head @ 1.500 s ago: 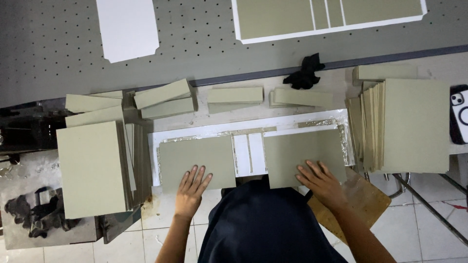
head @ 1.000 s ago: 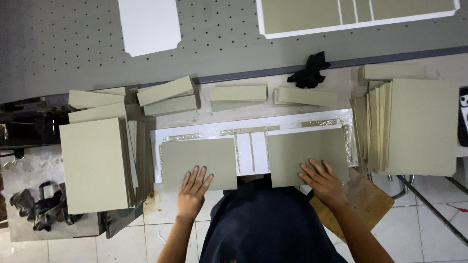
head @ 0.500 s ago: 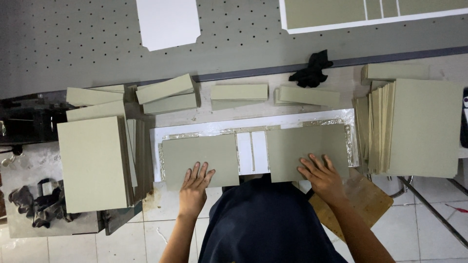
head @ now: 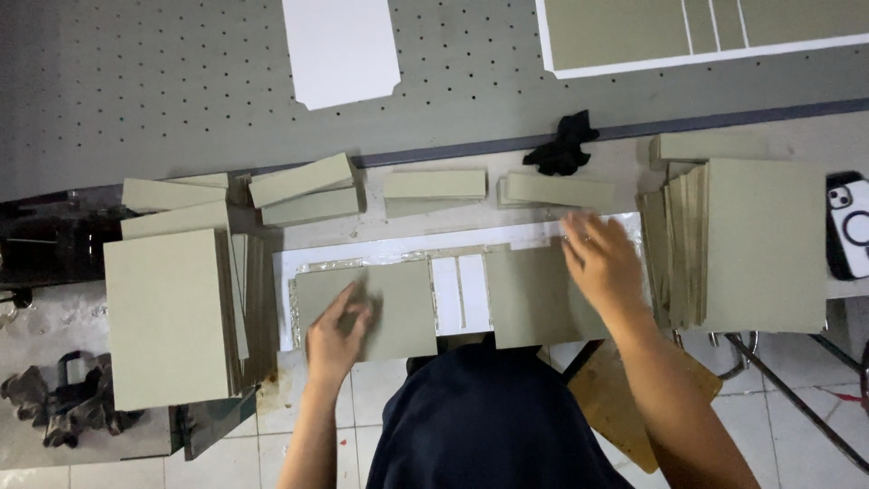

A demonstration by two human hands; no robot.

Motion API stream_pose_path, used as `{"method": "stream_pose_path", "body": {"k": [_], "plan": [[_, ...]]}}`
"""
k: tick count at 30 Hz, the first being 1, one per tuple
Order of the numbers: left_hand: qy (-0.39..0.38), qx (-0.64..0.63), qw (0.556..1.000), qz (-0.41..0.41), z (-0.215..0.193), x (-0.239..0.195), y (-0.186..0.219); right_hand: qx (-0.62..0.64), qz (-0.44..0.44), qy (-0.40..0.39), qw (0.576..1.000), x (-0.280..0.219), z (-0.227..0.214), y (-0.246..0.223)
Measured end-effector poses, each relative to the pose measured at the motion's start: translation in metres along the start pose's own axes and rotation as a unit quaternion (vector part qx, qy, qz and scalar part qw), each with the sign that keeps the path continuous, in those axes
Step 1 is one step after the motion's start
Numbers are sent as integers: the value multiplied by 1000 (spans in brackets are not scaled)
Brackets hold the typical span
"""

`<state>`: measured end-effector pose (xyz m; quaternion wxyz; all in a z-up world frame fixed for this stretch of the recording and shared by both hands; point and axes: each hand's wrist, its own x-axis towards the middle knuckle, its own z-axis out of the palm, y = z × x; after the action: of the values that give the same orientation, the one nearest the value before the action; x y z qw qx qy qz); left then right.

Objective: The person assembles folders by hand. They pick up a red cover sheet, align it with cardboard panels on a table, and press down firmly across the surface to bond the materials. They then lift the completed folder assembly.

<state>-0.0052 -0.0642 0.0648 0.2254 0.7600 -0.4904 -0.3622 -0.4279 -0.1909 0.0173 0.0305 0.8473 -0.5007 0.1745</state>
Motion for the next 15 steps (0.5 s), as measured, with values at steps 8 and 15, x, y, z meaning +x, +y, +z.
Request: {"method": "stream_pose_path", "body": {"k": [8, 15], "plan": [[116, 231, 891, 373, 67, 128, 85, -32, 76, -39, 996, 56, 0, 10], [147, 387, 813, 411, 93, 178, 79, -68, 79, 7, 995, 52, 2, 15]]}}
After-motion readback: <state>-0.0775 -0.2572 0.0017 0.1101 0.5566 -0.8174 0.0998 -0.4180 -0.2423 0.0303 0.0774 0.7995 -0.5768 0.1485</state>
